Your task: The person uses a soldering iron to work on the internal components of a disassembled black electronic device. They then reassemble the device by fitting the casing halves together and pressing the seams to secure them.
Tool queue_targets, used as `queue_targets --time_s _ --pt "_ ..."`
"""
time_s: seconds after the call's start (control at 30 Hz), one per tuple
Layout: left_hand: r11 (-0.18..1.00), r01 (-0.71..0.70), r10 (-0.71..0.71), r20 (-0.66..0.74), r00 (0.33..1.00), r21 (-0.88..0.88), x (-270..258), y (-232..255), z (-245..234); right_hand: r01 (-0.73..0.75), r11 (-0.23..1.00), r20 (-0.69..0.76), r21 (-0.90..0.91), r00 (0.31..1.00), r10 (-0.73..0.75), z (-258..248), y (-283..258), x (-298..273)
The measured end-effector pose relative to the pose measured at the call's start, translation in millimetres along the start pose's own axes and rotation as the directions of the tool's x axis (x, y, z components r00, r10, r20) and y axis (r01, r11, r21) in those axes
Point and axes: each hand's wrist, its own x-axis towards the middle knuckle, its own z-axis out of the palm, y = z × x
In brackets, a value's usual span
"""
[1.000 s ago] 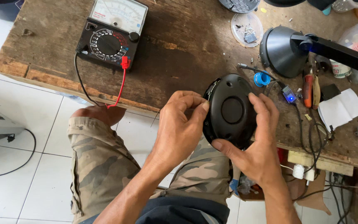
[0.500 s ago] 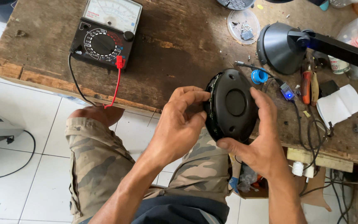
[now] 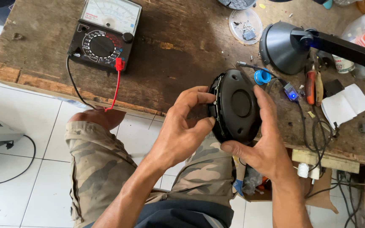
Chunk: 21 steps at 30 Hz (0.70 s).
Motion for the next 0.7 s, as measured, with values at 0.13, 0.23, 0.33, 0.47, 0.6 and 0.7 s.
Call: queue_targets --time_s 0.13,0.23,0.33,0.47,0.6,0.7 --pt "0.998 -0.007 0.008 0.010 1.000 -0.058 -2 0 1 0.010 1.000 -0.008 0.011 1.000 -0.010 2 -1 1" --pt "0.992 -0.003 0.005 0.014 1.000 -0.126 -1 4 0 0.005 1.000 0.000 -0.012 1.000 -0.005 4 -6 3" --pt "0.994 0.009 -0.006 0.021 1.000 -0.109 1 2 -5 0.039 0.999 -0.018 -0.034 0.999 -0.040 7 -8 6" --pt "0.990 0.003 0.008 0.078 0.997 -0.142 0 -8 -8 0.042 0.997 -0.014 -0.064 0.999 -0.043 8 -12 6" --pt "0.984 -0.003 0.023 0.109 0.994 -0.178 1 -10 -15 0.024 0.996 -0.005 -0.090 1.000 -0.025 10 -15 5" --pt "0.987 0.034 -0.017 0.108 0.994 -0.157 2 -4 -14 0.069 0.993 -0.034 -0.092 0.997 -0.073 15 -10 6"
